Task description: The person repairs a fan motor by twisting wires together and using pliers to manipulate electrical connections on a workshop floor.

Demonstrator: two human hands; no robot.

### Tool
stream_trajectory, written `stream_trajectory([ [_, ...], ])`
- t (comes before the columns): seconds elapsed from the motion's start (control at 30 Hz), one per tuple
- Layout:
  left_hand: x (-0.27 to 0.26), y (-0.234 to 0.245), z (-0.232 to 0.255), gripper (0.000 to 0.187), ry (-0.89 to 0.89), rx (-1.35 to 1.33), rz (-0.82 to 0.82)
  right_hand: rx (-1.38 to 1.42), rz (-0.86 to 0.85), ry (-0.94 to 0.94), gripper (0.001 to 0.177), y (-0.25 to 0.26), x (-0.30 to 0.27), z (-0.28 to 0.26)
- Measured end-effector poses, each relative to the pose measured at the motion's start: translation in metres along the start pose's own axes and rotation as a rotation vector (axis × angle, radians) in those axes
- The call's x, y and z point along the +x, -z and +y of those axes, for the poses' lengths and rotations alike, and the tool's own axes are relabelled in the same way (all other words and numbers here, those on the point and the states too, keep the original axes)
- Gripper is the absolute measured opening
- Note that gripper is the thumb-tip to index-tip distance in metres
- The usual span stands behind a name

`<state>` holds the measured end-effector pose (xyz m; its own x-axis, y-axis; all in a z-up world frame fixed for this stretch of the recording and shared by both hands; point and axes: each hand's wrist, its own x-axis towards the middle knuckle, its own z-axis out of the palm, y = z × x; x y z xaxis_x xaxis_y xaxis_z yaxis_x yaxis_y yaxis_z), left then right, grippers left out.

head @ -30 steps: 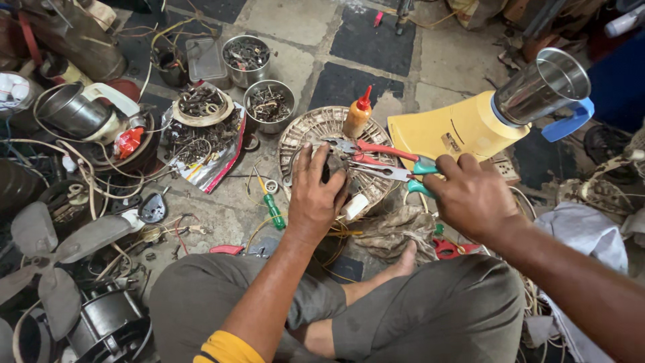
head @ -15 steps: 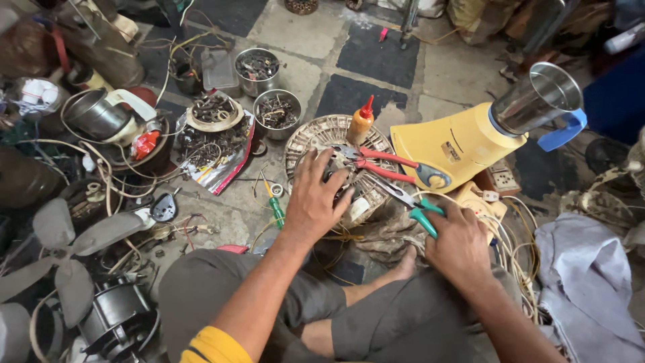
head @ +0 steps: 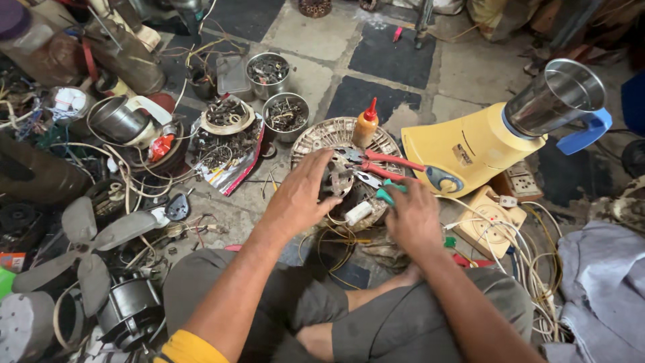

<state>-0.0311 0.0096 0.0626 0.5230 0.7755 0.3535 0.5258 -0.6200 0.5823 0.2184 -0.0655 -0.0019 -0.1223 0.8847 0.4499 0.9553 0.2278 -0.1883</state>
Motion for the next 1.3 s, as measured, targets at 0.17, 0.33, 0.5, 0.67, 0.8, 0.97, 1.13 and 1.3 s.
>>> stream_trajectory([
  [0.17,-0.005,-0.015,0.000,0.087,-0.028,0.036,0.099,0.110,-0.122,0.208,0.051,-0.009,-0.009,-0.031],
  [0.33,-0.002,-0.009,0.002,0.088,0.029,-0.009,0.028,0.080,-0.178,0.126,0.041,-0.004,-0.002,-0.032],
  [0.5,-0.003,-0.001,-0.006,0.081,0.006,-0.051,-0.033,0.263,-0.063,-0.056,0.040,0.007,-0.028,-0.031],
  [0.67,-0.005,-0.003,-0.011,0.069,0.002,-0.069,-0.020,0.278,0.031,-0.180,0.040,0.016,-0.042,-0.037],
  [0.8,-0.005,-0.007,-0.010,0.066,0.044,-0.030,-0.036,0.213,0.004,-0.134,0.037,0.023,-0.026,-0.032],
  [0.97,-0.005,-0.009,-0.013,0.064,0.013,-0.022,-0.015,0.155,-0.047,-0.013,0.037,0.025,0.000,-0.028],
  [1.13,-0.007,-0.008,-0.015,0.061,-0.035,-0.037,0.008,0.262,-0.020,-0.093,0.038,0.020,0.012,-0.031],
  [1.3,0.000,-0.012,-0.010,0.044,-0.031,-0.020,0.090,0.455,0.114,-0.209,0.038,0.000,0.016,-0.043],
])
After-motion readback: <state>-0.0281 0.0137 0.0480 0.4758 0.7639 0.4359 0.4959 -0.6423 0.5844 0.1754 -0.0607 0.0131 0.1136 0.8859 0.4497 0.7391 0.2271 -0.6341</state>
